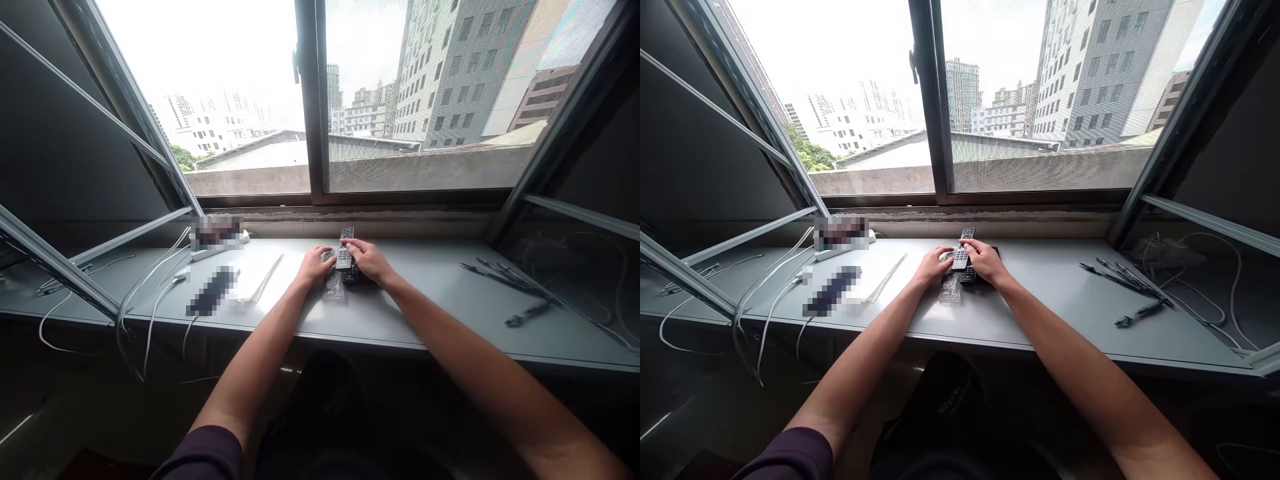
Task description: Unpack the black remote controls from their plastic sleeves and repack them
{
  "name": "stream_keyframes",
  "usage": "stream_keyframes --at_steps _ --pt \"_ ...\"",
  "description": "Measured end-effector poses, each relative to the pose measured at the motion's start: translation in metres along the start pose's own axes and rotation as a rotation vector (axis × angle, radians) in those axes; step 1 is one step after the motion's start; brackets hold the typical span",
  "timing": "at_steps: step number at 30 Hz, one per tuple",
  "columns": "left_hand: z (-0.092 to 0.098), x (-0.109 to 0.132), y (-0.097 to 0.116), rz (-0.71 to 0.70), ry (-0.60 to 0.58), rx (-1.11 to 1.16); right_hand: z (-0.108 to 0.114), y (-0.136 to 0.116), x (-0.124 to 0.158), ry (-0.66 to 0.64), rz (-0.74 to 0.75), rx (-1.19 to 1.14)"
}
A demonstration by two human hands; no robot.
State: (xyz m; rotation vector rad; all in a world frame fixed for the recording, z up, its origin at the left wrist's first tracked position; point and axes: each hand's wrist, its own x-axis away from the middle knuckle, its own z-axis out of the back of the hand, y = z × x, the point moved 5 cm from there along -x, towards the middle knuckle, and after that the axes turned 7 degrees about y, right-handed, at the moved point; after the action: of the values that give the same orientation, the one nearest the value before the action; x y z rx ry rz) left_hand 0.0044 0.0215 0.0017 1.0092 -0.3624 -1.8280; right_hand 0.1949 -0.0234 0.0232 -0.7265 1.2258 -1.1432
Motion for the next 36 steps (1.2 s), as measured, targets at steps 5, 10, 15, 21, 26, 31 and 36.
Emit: stream_keyframes --at_steps 5,10,15,21,26,31,36 --pt "0.003 -0.002 -0.003 0.093 0.033 0.081 -0.001 -0.005 0.002 0.005 0.139 0.127" --pt "0.0 0.0 -0.002 0.036 0.001 0.011 -0.005 -0.008 0.005 -0.049 0.155 0.157" --pt "-0.004 -0.001 -0.009 0.035 -0.003 0.034 -0.006 -0.012 0.01 -0.085 0.186 0.28" --pt "0.009 -0.006 -0.032 0.192 0.067 0.053 -0.019 -0.016 0.014 -0.23 0.347 0.46" --pt "0.015 -0.003 -0.031 0.154 0.118 -0.028 -0.025 -0.008 0.013 -0.266 0.373 0.575" --pt "0.012 -0.001 -0.026 0.123 0.106 -0.087 -0.028 -0.004 0.015 -0.271 0.372 0.663" --pt "0.009 -0.001 -0.026 0.112 0.089 -0.105 -0.029 -0.005 0.017 -0.243 0.373 0.722"
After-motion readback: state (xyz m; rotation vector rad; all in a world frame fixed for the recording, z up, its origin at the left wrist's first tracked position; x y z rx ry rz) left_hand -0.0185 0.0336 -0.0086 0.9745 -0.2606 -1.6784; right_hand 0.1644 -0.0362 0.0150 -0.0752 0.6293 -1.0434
